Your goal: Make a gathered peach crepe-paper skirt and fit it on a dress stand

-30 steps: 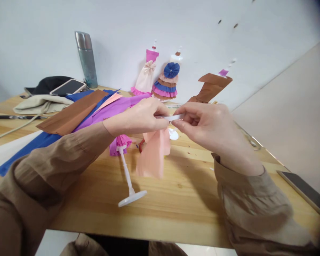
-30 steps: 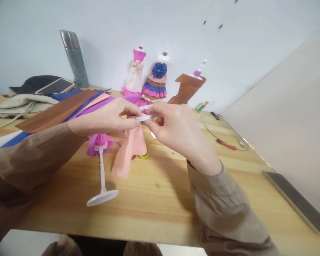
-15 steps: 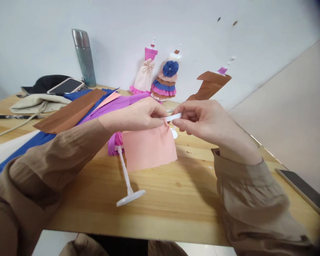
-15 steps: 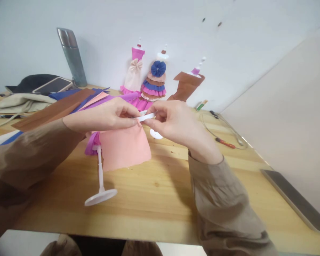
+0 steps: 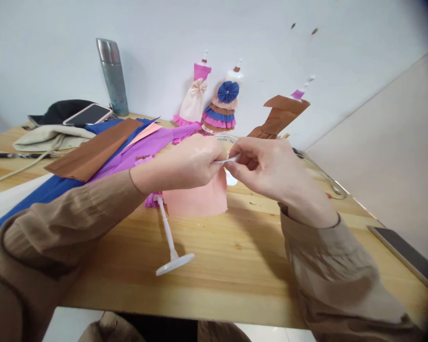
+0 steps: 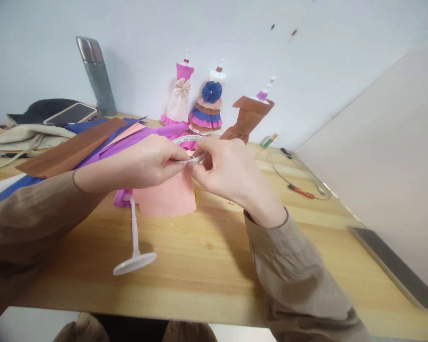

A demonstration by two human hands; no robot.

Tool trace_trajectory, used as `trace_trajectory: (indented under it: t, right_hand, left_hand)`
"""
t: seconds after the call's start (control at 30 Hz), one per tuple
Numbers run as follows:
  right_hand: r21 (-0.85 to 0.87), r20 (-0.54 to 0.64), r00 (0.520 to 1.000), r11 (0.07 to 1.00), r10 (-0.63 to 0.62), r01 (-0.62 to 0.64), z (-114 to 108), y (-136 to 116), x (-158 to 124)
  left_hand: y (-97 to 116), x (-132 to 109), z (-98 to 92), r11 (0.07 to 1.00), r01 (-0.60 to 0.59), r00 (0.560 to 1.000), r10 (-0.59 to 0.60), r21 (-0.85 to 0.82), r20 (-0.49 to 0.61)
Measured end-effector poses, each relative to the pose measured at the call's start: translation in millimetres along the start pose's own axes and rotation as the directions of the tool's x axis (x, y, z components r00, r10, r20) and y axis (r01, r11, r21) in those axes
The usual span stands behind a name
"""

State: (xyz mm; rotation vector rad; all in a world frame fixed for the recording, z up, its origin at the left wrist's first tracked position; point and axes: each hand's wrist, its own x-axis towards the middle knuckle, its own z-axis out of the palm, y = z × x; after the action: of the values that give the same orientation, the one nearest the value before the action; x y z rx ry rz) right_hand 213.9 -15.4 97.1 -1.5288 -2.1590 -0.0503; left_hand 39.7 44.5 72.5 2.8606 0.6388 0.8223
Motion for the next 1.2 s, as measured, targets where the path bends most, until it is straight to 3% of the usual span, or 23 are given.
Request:
trace_trajectory:
  t: [0.13,0.3,0.53,0.77,1.0,1.2]
  right_hand:
    - [-0.009,-0.006,1.0,1.0,-0.015,0.015,1.4,-1.5,0.0]
    - [-0.029,-0.048,0.998,0.999,-0.043,0.042,4.3,-1.3,-0.2]
    - [0.004,-0.129,0.985,0.993,-0.118,0.119,7.2,4.3,-1.0]
    - [0.037,-0.029,0.996,0.995,-0.087,0.088,4.1,2.1,-0.5]
    - [0.006,-0.066,0.994,0.996,-0.091,0.092,7.1,-1.0,-2.0]
    - [-0.043,-0.149,0.984,0.995,-0.094,0.088,13.4,4.4,0.2]
  left_hand:
    - [6.6,-3.4,1.9,0.989,-0.021,0.999,0.028,0.149,-0.045]
    - [12.6,-6.1,-0.3,0.978,-0.022,0.998,0.035,0.207,-0.061]
    - [7.8,-3.7,-4.1,0.991,-0.024,0.998,0.031,0.135,-0.05]
    - [11.4,-1.3,-5.1,0.992,-0.016,0.999,0.021,0.129,-0.037]
    - [11.9,-2.8,-4.1,0.994,-0.024,0.996,0.032,0.104,-0.079]
    - [4.6,-0.8,-7.0,0.998,0.056,0.998,-0.057,-0.01,-0.013]
